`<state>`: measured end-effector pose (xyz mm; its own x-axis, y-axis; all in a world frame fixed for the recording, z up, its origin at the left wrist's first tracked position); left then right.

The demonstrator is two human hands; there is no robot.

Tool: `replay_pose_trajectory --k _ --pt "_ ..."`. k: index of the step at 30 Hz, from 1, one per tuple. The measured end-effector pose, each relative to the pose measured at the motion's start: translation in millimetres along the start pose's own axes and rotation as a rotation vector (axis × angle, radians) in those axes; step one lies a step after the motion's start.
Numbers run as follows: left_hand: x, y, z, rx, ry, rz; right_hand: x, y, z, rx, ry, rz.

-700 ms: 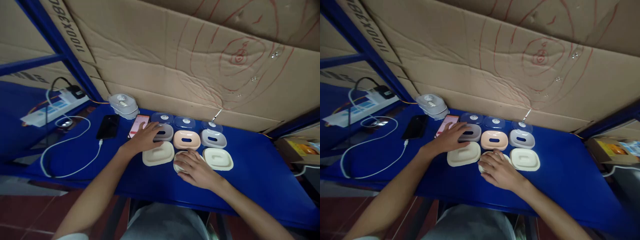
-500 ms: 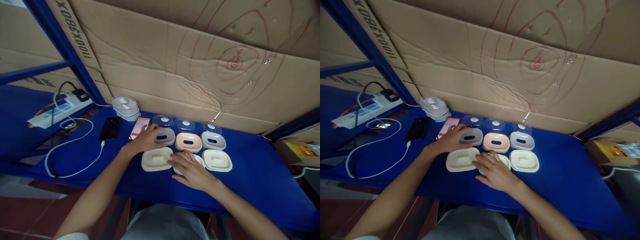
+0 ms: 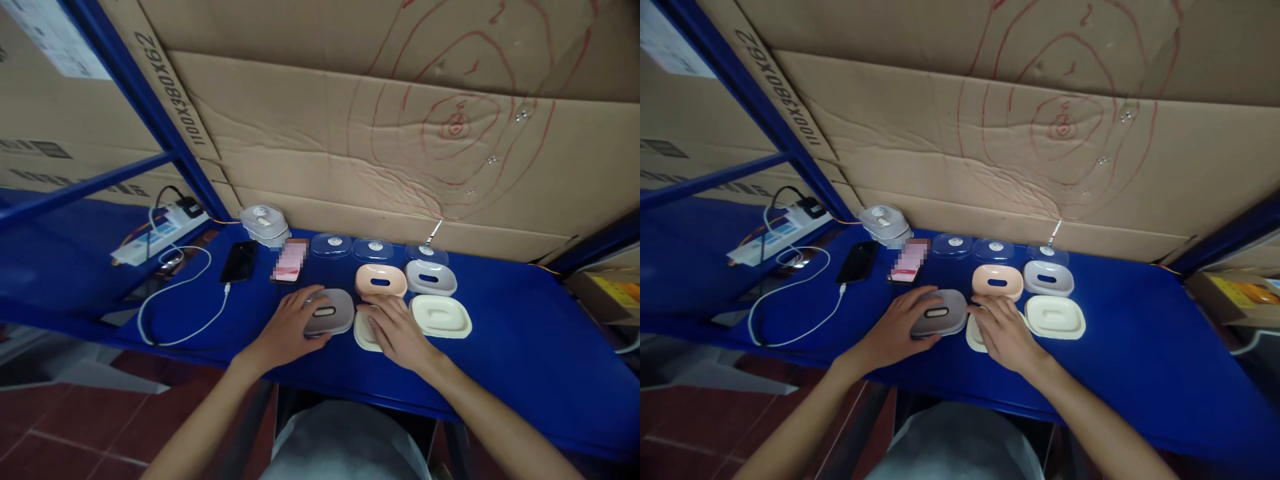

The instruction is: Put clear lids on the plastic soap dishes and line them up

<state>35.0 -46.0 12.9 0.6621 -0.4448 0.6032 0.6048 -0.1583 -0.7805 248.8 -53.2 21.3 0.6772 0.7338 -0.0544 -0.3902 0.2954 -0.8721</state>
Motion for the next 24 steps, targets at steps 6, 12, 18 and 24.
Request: replay_pose_trajectory --k 6,12,18,24 --pt "-10 10.6 -5 -0.083 0.036 -0.122 -19 15 -2 -0.108 -0.113 -0.062" --pt "-9 -14.9 15 -0.065 0.054 -0.182 -21 23 -3 -0.181 -0.117 -0.093" --pt "-46 -45.8 135 -0.010 -0.007 0.060 -19 26 -4 -0.217 -0.120 -0.098" --pt "-85 -31.7 205 -0.081 -0.159 0.094 -18 26 -6 -0.274 -0.107 -0.086"
Point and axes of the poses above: each hand's wrist, its own z-axis towards the middle knuckle, its own y-axis out of the palm, x = y × z, the point moved 7 cm from there along z, towards the middle knuckle, and after that the axes turned 14 degrees about -z, right-handed, at the moved point
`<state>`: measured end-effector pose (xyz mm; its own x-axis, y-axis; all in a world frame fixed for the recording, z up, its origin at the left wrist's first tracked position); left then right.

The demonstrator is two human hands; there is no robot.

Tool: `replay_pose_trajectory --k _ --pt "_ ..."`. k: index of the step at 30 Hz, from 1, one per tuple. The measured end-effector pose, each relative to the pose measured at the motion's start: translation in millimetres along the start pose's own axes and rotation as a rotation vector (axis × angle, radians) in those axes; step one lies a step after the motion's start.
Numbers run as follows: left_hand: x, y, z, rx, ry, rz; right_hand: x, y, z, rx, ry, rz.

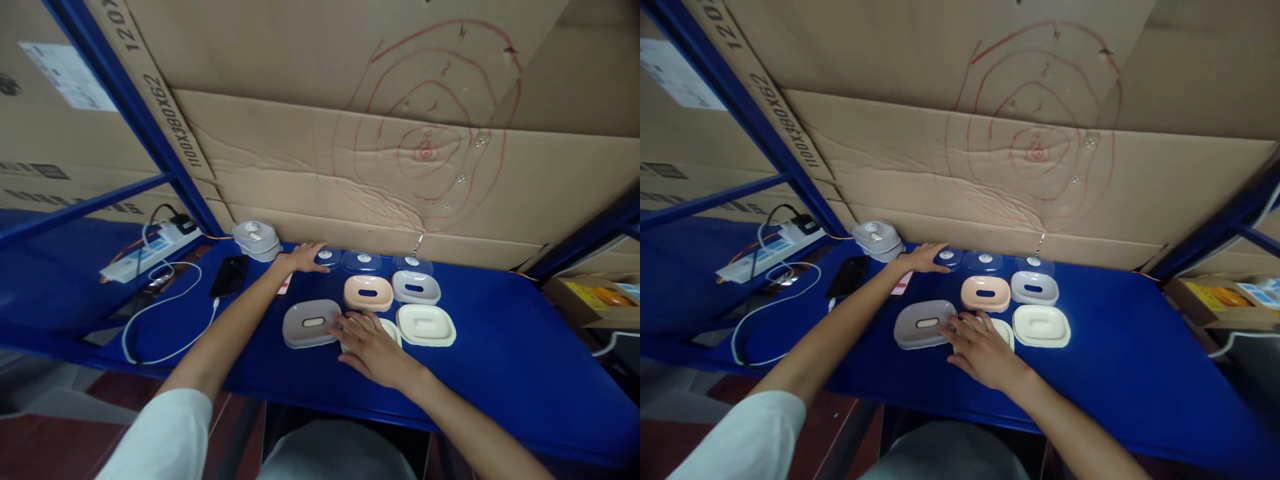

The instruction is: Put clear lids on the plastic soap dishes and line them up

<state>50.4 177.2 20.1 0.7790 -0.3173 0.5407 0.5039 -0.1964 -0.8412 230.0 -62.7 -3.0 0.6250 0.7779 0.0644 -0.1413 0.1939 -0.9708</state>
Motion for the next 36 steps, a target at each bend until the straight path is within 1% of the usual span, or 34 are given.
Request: replay_pose_trajectory --k 2,3,5,7,8,9,11,12,14,15,17,20,23,27,33,36 --pt "2 -3.1 -4 0.034 -0.020 0.011 0 0 -1 -0.005 0.002 0.004" --pt "5 -7.2 -11 0.066 -0.020 0.012 0 0 -2 -0.003 0.001 0.006" --pt "14 -16.3 -36 0.131 -0.006 0.005 -1 0 -2 0.012 -0.009 0.023" --pt "22 -18.7 -74 0.157 0.027 -0.009 -2 -1 -2 0.037 -0.020 0.053" --pt "27 -15.6 -96 0.152 0.054 -0.015 -1 -3 -2 0.054 -0.014 0.066" --pt "33 -11.4 -120 0.162 0.110 -0.031 1 -5 -2 0.075 0.005 0.073" --pt "41 5.7 -163 0.137 0.145 -0.046 9 -11 -2 0.123 0.084 0.068" --pt "42 15.4 -179 0.127 0.127 -0.053 13 -14 -2 0.145 0.130 0.059" --pt "44 34.6 -200 0.091 0.096 -0.054 20 -16 -3 0.167 0.191 0.044" --pt "46 41.5 -204 0.080 0.095 -0.061 21 -16 -3 0.168 0.197 0.041" --pt "49 49.3 -203 0.059 0.107 -0.070 20 -12 -3 0.160 0.176 0.040" --pt "53 47.7 -194 0.058 0.113 -0.052 17 -4 -4 0.142 0.141 0.034" --pt "56 44.0 -188 0.071 0.094 -0.007 18 0 -4 0.132 0.145 0.028" --pt "59 48.5 -187 0.070 0.089 0.034 20 1 -4 0.123 0.166 0.035" --pt "53 57.0 -190 0.087 0.108 0.092 20 0 -3 0.095 0.175 0.041" --pt "44 54.1 -176 0.092 0.141 0.114 22 1 -3 0.076 0.201 0.044"
Point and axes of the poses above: each hand's wrist, its own z-axis towards the middle knuckle, its own y-axis out of the palm, x = y × z, the point moved 7 cm from there along z, towards the middle knuckle, and after that the axes turned 14 degrees about -z, right-handed, at the moved point
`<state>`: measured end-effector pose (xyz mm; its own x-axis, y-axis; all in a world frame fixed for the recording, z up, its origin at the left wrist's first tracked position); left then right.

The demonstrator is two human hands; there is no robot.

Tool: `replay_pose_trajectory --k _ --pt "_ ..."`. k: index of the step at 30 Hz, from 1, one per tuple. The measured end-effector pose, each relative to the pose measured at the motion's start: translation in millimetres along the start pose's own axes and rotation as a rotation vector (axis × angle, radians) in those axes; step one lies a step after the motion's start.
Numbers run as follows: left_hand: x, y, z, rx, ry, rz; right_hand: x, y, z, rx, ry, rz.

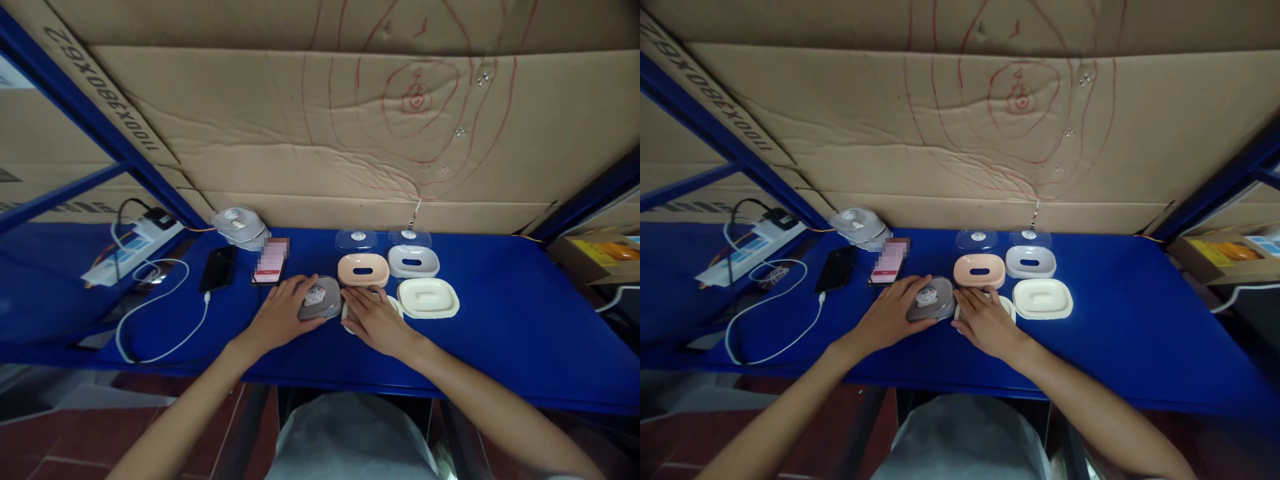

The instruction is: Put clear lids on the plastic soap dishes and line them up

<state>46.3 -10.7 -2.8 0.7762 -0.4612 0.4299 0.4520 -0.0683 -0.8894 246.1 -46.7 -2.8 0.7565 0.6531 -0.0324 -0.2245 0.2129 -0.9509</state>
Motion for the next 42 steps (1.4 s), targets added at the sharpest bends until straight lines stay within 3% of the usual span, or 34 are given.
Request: replay_pose_trajectory --k 4,8,11,14,17,19,22,26,28,30,33,37,42 --pt "-32 -8.3 44 0.027 -0.059 0.021 3 2 0 -0.006 0.013 0.000" --pt "-55 -14.3 97 -0.023 -0.122 0.070 2 0 0 0.001 -0.003 0.020" --pt "-60 -22.3 127 -0.023 -0.117 0.079 3 -6 0 0.017 -0.001 0.038" --pt "-53 -31.6 139 -0.013 -0.068 0.072 10 -18 2 0.092 0.008 0.038" --pt "-30 -38.6 128 0.068 0.035 0.039 25 -26 4 0.149 0.043 -0.021" --pt "1 -38.2 106 0.164 0.216 -0.133 39 -27 5 0.145 0.074 -0.070" --pt "53 -3.5 65 -0.025 0.439 -0.313 58 -21 4 0.122 0.115 -0.120" --pt "101 44.6 23 -0.196 0.677 -0.242 71 -13 3 0.113 0.125 -0.138" --pt "105 56.1 18 -0.212 0.717 -0.161 73 -15 3 0.134 0.131 -0.125" --pt "96 55.5 24 -0.192 0.695 -0.113 75 -23 3 0.179 0.163 -0.101" --pt "72 36.2 38 -0.074 0.617 -0.055 70 -33 3 0.214 0.172 -0.066" --pt "49 8.2 50 0.126 0.523 -0.016 48 -32 4 0.167 0.032 -0.028" --pt "49 19.8 55 -0.011 0.473 -0.179 25 -26 5 0.136 -0.060 -0.067"
Point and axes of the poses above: each hand's wrist, its own z-axis towards the middle knuckle, its own y-axis out of the palm, x = y × z, the point moved 7 cm from there along z, towards the middle knuckle, and after that the axes turned 14 degrees about -z, right-handed, at the moved point
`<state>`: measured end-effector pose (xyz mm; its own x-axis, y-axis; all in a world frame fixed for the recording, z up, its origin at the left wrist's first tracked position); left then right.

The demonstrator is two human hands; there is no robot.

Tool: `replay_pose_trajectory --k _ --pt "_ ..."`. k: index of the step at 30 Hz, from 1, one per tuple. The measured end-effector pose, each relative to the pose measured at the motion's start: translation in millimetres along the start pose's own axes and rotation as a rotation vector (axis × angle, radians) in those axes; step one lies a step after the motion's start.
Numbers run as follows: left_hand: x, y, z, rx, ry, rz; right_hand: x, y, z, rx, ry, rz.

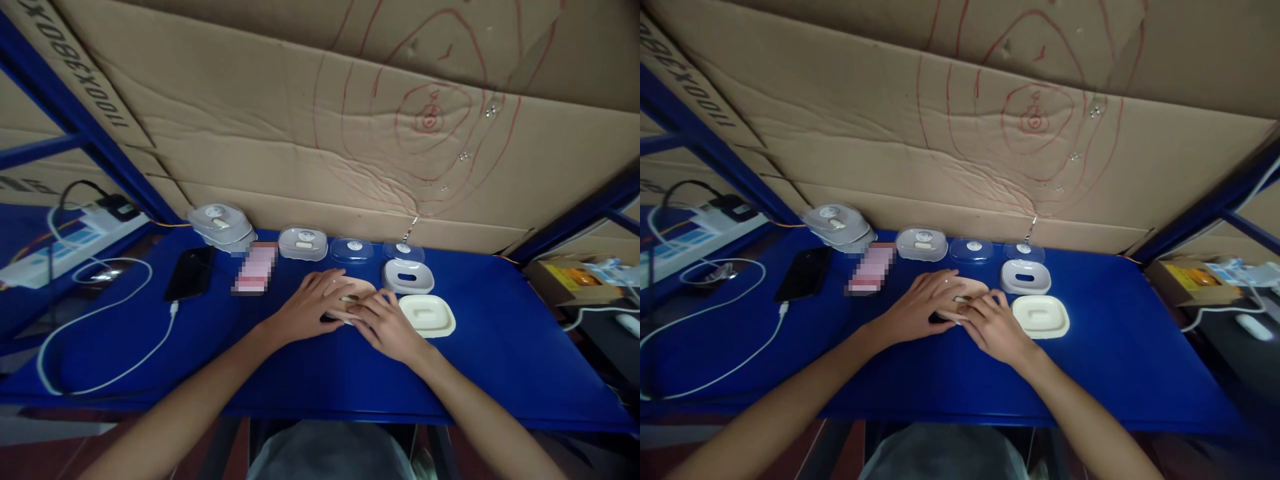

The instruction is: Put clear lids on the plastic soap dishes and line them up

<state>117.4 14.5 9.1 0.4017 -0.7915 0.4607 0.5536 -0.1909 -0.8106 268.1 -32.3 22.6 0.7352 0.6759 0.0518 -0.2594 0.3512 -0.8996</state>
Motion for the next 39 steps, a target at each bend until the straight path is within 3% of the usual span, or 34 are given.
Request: replay_pose_trajectory --k 3,7,13,17,20,23,26,29,35,39 --pt "-4 9.5 1 -0.034 -0.048 -0.103 -4 -2 2 -0.024 -0.020 -0.089" --pt "-14 12.1 -1 0.009 -0.085 -0.117 -4 -7 1 -0.052 -0.091 -0.159" --pt "-24 20.8 -3 -0.031 -0.100 -0.217 -3 3 -3 -0.226 -0.095 -0.073" --pt "-26 17.0 -2 -0.032 -0.117 -0.242 0 0 -3 -0.205 -0.054 0.077" --pt "-30 9.5 -3 -0.070 -0.165 -0.202 18 3 7 -0.173 -0.006 0.197" --pt "-34 -1.5 -6 -0.099 -0.220 -0.151 53 17 31 -0.123 0.119 0.093" --pt "-34 -10.8 -8 -0.107 -0.241 -0.126 82 43 58 -0.228 0.206 -0.080" --pt "-32 -14.0 -9 -0.124 -0.242 -0.125 95 56 78 -0.301 0.208 -0.119" --pt "-35 -12.9 -12 -0.126 -0.236 -0.142 106 54 81 -0.309 0.179 -0.065" --pt "-44 -11.0 -13 -0.032 -0.290 -0.246 107 37 66 -0.254 0.184 0.000"
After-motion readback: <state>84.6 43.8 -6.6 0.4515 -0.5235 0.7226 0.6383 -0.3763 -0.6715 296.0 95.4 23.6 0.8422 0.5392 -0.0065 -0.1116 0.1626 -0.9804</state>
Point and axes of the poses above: each hand's wrist, its own z-axis towards the middle knuckle, its own y-axis out of the palm, x = y × z, the point moved 7 cm from there along z, towards the middle knuckle, and after that the axes turned 14 degrees about -z, right-handed, at the moved point
